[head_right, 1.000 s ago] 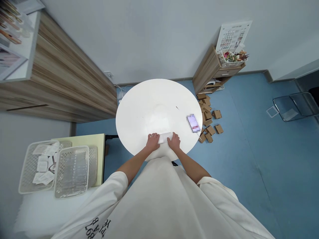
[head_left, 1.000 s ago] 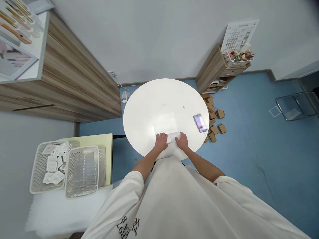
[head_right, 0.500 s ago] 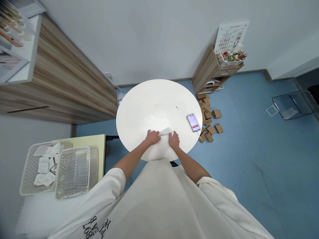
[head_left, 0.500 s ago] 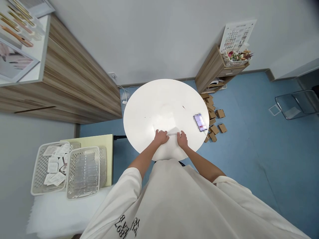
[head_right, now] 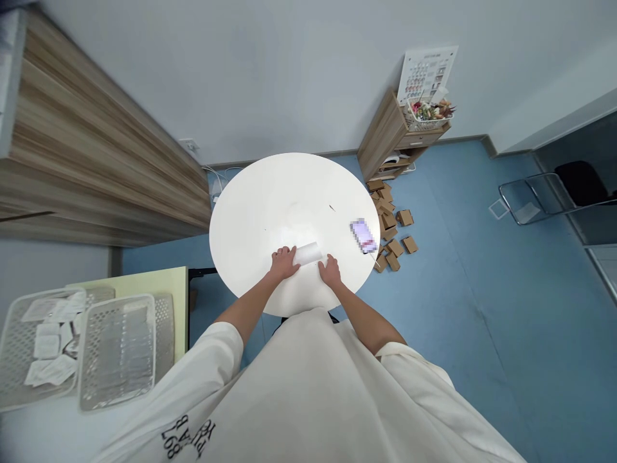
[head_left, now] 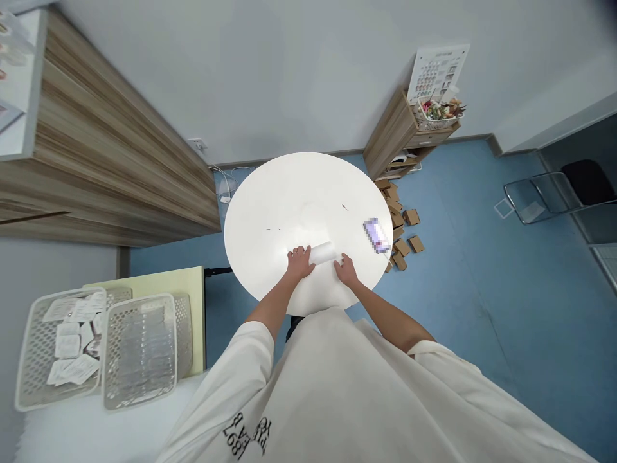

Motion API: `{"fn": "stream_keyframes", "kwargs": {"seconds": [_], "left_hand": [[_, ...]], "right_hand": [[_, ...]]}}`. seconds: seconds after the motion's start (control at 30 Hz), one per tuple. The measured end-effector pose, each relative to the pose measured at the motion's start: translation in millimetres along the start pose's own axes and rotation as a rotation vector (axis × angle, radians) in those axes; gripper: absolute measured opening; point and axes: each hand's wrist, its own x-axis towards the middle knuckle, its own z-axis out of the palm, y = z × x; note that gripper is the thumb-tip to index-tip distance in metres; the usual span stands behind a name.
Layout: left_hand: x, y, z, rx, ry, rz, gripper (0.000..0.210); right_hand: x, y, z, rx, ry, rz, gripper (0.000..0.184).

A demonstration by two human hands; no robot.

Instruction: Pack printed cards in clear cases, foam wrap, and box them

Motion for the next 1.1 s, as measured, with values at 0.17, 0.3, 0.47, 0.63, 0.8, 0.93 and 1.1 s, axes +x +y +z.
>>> {"fn": "stream_keyframes", "kwargs": {"seconds": [0.17,0.3,0.47,0.63,0.8,0.93,1.1], "left_hand": [[-12,5,5.2,0.01,0.016,-0.006,0.068],[-13,5,9.8,0.04,0.002,0.016,0.068],[-16,6,16.7,0.032,-0.004,0.004,0.066],[-29,12,22.8,0.015,-0.013,-0.009,0.067],[-40,11,25.9,0.032,0.033,0.035,0.063],[-41,7,27.7,0.024,0.045,0.059,0.061],[-39,0,31.7,-0.064,0.068,0.038,0.061]], "right_hand": [[10,-13,6,-0.064,-0.004,-0.022,0.062],[20,-28,13,0.013,0.054,0.047,0.061],[24,-44,24,0.032,0.092,0.243,0.062],[26,-46,35,0.064,0.201,0.248,0.056],[31,-43,30,0.037,0.1,0.249,0.055],[29,-42,25,0.167,0.031,0.195,0.046],[16,-52,29,0.218,0.017,-0.034,0.016]]}}
